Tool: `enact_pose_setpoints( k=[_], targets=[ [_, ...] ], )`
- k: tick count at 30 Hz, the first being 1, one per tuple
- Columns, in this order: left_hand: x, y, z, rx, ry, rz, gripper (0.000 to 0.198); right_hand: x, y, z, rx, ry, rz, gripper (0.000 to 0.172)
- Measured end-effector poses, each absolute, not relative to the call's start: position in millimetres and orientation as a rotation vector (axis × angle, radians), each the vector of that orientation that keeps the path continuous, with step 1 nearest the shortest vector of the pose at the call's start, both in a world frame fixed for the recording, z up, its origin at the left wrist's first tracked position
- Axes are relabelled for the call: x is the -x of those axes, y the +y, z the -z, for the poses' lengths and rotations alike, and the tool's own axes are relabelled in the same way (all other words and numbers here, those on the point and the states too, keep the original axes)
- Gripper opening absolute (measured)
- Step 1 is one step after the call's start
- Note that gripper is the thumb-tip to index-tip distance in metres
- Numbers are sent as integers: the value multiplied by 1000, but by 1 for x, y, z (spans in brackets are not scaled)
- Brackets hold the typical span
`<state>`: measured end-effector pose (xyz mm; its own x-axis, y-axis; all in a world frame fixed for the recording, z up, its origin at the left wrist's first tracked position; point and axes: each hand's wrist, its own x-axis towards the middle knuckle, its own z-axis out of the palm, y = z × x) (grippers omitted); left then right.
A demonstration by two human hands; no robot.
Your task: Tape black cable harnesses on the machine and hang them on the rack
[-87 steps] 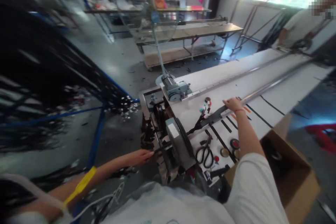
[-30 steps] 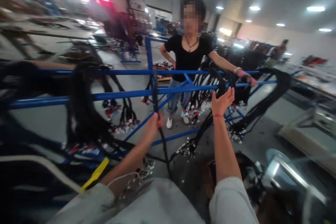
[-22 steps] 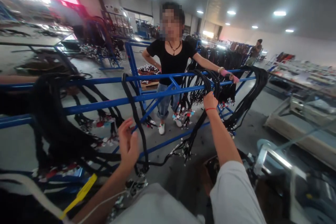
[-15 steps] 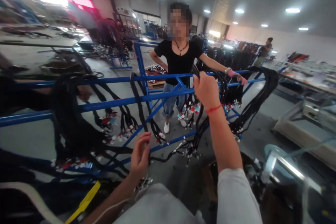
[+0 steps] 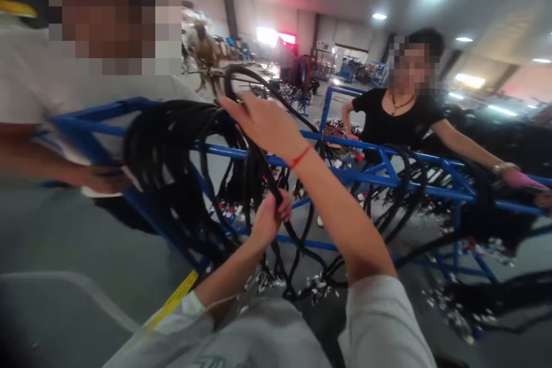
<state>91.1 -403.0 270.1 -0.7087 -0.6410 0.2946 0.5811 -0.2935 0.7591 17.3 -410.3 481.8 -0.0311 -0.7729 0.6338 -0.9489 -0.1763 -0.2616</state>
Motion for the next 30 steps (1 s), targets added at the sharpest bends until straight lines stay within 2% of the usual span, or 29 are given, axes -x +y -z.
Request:
enact_pose_setpoints(
  k=[3, 7, 10, 14, 19, 23, 27, 30],
  targets=[
    [-112, -444, -301, -205, -954, 1957, 42, 42, -394, -447, -1794, -1894, -859, 36],
    [-125, -516, -346, -364, -921, 2031, 24, 121, -325, -400, -1294, -2174, -503, 30],
    [-120, -549, -371, -464, -963, 2063, 28, 152, -264, -364, -1137, -2156, -402, 30],
    [-121, -557, -394, -416, -1030, 2071, 31, 157, -195, -331, -816, -2076, -429, 40],
    [-125, -566, -404, -444, -1204, 2039, 36, 147, -166, -313, -628, -2242, -504, 49],
    [-126, -541, -362, -452, -1156, 2106, 33, 137, -176, -301, -477, -2258, -671, 55],
    [-144, -478, -260, -547, -1034, 1980, 17, 126, -182, -275, -332, -2256, -791, 52],
    [-174, -446, -191, -896, -1400, 1854, 37, 120, -178, -243, -283, -2331, -728, 38]
  ],
)
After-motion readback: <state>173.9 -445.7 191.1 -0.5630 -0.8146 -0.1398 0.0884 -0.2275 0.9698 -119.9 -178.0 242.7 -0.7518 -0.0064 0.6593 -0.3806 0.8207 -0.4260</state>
